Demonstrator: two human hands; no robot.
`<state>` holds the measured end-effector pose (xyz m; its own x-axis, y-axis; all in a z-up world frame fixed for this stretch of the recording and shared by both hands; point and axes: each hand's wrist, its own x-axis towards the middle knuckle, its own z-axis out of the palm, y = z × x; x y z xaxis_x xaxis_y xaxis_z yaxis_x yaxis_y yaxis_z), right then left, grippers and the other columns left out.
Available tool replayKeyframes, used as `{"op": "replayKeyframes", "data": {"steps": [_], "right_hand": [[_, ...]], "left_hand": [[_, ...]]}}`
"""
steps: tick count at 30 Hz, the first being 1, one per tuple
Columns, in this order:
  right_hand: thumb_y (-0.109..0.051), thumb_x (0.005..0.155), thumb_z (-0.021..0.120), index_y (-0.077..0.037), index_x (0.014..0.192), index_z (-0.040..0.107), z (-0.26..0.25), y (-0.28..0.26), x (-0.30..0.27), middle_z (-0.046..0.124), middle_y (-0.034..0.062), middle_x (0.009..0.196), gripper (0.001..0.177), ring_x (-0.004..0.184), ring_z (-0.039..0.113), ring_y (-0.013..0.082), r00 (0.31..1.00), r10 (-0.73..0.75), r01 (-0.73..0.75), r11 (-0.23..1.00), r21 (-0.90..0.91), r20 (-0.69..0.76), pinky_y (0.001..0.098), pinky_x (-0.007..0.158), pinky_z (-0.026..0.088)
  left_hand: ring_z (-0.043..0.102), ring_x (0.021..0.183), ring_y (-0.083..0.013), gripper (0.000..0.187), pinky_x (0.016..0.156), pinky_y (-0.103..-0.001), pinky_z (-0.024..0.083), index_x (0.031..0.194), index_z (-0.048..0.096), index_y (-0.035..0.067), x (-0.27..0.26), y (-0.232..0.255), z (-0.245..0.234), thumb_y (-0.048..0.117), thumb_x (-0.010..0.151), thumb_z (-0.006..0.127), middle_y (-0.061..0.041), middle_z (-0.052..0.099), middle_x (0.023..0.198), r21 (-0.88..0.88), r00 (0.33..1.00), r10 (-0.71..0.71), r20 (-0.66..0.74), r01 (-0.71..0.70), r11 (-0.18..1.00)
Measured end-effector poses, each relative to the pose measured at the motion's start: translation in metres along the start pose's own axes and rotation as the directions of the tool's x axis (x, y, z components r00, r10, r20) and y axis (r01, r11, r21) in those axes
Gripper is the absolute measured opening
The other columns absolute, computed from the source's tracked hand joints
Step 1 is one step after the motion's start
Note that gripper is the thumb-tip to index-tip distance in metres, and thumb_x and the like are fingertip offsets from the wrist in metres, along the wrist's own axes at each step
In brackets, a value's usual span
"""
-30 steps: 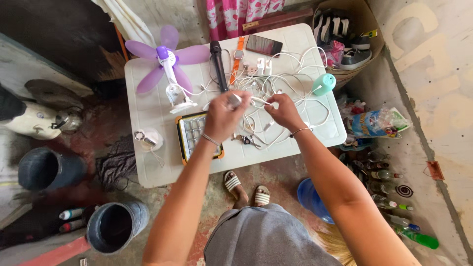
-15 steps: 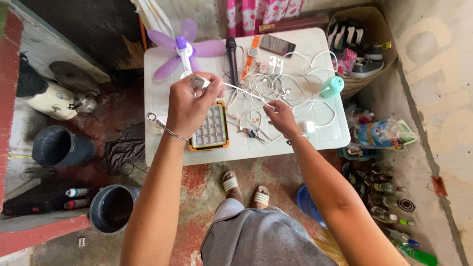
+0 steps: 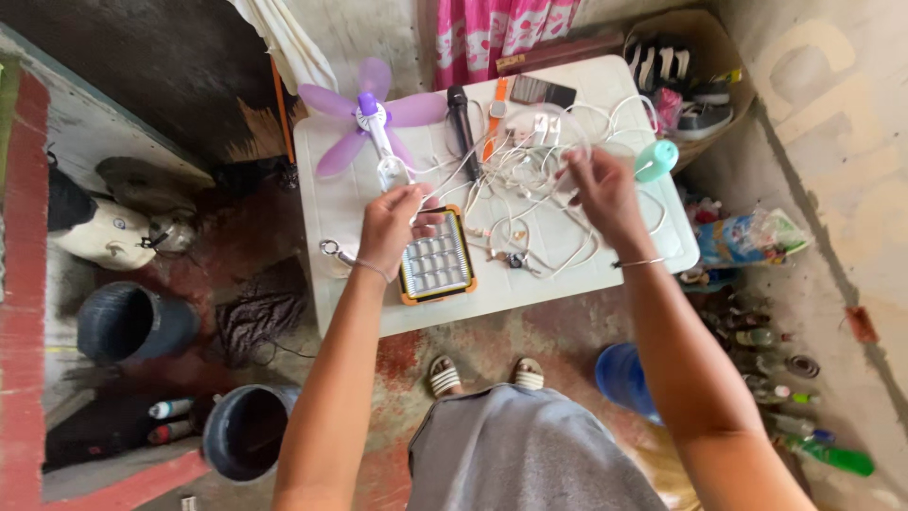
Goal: The person organizes a cluttered table by picking up and repositioning various electronic devices and cables. They handle a hair straightener, a smartphone, a portable fan, a smartwatch, a portable light, and multiple charging cables, arranging them on the table surface.
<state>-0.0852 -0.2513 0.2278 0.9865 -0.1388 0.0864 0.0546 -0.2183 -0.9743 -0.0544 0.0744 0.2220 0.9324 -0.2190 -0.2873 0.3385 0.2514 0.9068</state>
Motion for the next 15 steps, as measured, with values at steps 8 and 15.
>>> {"op": "replayKeyframes", "data": {"steps": [8,15], "right_hand": [[-0.045,0.108,0.055,-0.003,0.116,0.066,0.031,-0.074,-0.007,0.072,0.0016,0.092,0.044,0.076,0.065,0.0045,0.995,-0.099,0.098,0.994,-0.041,-0.021,0.0205,0.061,0.052],[-0.041,0.106,0.059,-0.003,0.110,0.069,0.059,-0.050,-0.008,0.071,0.0014,0.087,0.039,0.070,0.061,0.0058,0.999,-0.026,0.023,0.994,-0.107,-0.027,0.0209,0.059,0.049]], "left_hand": [[0.067,0.075,-0.0092,0.038,0.058,-0.024,0.055,0.125,0.067,0.005,0.033,-0.029,-0.013,0.013,0.089,0.073,-0.004,0.073,0.096,0.316,0.997,0.026,0.075,-0.049,0.948],[0.061,0.064,-0.0090,0.021,0.051,-0.025,0.049,0.105,0.069,-0.001,0.050,-0.067,0.001,0.013,0.090,0.074,-0.005,0.070,0.082,0.303,0.995,-0.081,0.054,0.061,0.951]]}}
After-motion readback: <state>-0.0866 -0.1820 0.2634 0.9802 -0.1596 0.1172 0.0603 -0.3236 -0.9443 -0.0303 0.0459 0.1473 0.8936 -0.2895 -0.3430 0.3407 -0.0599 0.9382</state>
